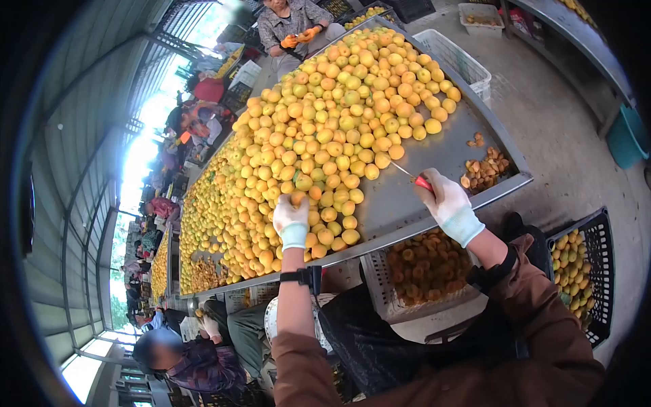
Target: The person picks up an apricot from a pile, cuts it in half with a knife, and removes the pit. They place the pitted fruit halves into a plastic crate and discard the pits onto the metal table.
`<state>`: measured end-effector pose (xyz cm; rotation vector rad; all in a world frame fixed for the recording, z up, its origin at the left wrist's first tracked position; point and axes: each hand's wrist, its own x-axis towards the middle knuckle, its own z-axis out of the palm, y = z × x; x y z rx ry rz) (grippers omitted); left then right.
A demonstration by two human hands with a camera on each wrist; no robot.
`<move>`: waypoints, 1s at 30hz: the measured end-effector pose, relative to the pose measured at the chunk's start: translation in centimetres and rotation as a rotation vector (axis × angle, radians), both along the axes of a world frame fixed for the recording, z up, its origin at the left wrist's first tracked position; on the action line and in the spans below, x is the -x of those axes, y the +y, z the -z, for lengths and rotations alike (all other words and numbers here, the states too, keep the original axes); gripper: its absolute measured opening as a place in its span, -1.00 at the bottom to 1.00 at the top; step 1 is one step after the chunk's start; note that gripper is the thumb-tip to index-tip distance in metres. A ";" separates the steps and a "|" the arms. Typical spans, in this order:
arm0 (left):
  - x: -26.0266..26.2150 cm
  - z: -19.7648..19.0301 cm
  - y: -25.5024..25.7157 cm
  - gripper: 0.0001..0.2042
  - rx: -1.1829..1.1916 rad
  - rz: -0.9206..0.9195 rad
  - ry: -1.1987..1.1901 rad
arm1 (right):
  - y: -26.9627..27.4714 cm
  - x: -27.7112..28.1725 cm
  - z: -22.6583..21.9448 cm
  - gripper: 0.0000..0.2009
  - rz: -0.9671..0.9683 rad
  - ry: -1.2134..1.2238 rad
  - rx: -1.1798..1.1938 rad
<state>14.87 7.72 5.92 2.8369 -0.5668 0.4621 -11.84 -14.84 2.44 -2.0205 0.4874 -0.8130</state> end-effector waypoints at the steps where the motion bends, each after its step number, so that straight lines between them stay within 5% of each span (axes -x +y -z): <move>1: 1.0 -0.1 -0.1 -0.62 -0.006 0.008 0.008 | 0.4 0.3 -0.3 -0.78 -0.043 0.024 -0.127; 3: 3.2 0.4 -0.8 -0.66 1.024 0.353 0.534 | 0.7 0.2 -0.2 -0.79 -0.093 -0.015 -0.189; 4: 4.4 0.8 -1.2 -0.63 1.226 0.369 0.784 | 0.9 0.3 -0.4 -0.80 -0.141 -0.010 -0.214; 7: 8.8 2.0 -3.1 -0.56 1.541 0.519 1.030 | 1.3 0.2 -0.1 -0.81 -0.259 -0.045 -0.227; 12: 12.6 4.0 -5.1 -0.48 1.584 0.592 1.024 | 2.2 0.2 -0.2 -0.77 -0.332 0.038 -0.394; 19: 13.8 4.1 -5.6 -0.50 1.236 0.510 0.694 | 2.9 -0.1 -0.1 -0.78 -0.348 0.120 -0.077; 30: 14.0 3.9 -5.3 -0.51 1.195 0.425 0.531 | 3.9 -0.1 0.2 -0.74 -0.280 0.225 0.100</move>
